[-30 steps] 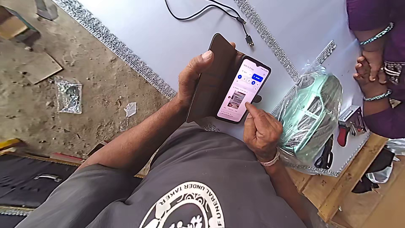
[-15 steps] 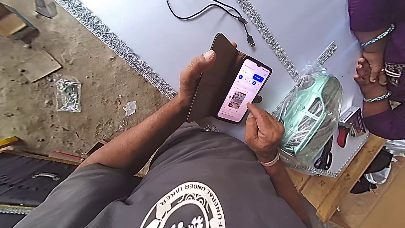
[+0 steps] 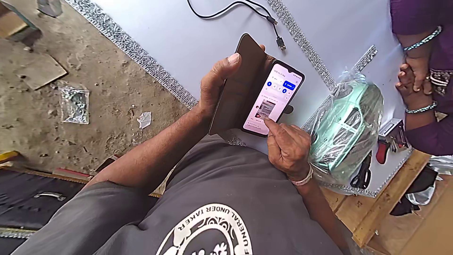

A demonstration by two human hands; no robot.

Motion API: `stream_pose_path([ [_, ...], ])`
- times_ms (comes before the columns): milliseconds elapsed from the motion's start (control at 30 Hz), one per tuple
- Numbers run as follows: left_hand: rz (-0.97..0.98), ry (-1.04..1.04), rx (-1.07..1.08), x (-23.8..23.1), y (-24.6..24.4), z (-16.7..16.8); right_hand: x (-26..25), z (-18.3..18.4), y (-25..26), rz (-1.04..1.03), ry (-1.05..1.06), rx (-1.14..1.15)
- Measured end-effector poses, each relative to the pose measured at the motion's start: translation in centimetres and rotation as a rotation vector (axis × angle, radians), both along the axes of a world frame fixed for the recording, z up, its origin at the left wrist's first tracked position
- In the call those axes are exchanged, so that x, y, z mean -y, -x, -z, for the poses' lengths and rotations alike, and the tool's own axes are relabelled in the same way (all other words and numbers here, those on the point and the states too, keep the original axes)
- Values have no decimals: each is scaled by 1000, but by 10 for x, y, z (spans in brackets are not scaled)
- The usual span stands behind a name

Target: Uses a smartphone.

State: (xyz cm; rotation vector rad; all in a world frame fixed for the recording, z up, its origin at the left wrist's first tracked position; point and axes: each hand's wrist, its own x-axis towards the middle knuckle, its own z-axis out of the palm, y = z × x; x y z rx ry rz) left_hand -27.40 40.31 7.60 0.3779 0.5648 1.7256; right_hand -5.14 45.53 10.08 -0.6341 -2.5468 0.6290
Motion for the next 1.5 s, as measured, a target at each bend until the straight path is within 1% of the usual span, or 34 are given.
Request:
stream_pose_path([
  [200,3,-71,15,-4,4,7,0,0,1,56,-3,-22],
  [300,-11,-51,17,-4,1,5,1,0,-1,71,-6,-27],
  [433,-6,-83,2,-5,4,9,1,0,0,75,-7,-23],
  [600,11,-29,23,-1,0,-1,0,1,-1,85,-9,-26],
  [700,4,-65,24,-4,3,7,0,1,-2,81,-5,-24],
  [833,-9,-55,2,-5,4,10,0,2,-3,51,10,-14],
  [1000,10,-50,44,-3,2,6,1,2,-7,8,9,15],
  [1100,-20,-31,-7,-4,3,7,0,2,-10,-63,12,31],
  [1200,-13,-23,8,-4,4,8,-1,2,-11,-143,42,40],
  [1233,-4,-35,22,-3,6,13,-1,2,-11,-171,45,47],
  [1267,21,-80,38,-1,9,24,-2,2,-11,-196,44,54],
  [1333,87,-208,89,7,21,57,-3,2,-10,-237,46,61],
  [1400,89,-226,104,9,23,67,-3,2,-10,-253,44,67],
  [1467,93,-214,92,7,20,56,-3,2,-10,-248,42,69],
  [1500,68,-155,79,6,15,39,-3,2,-10,-239,38,69],
])
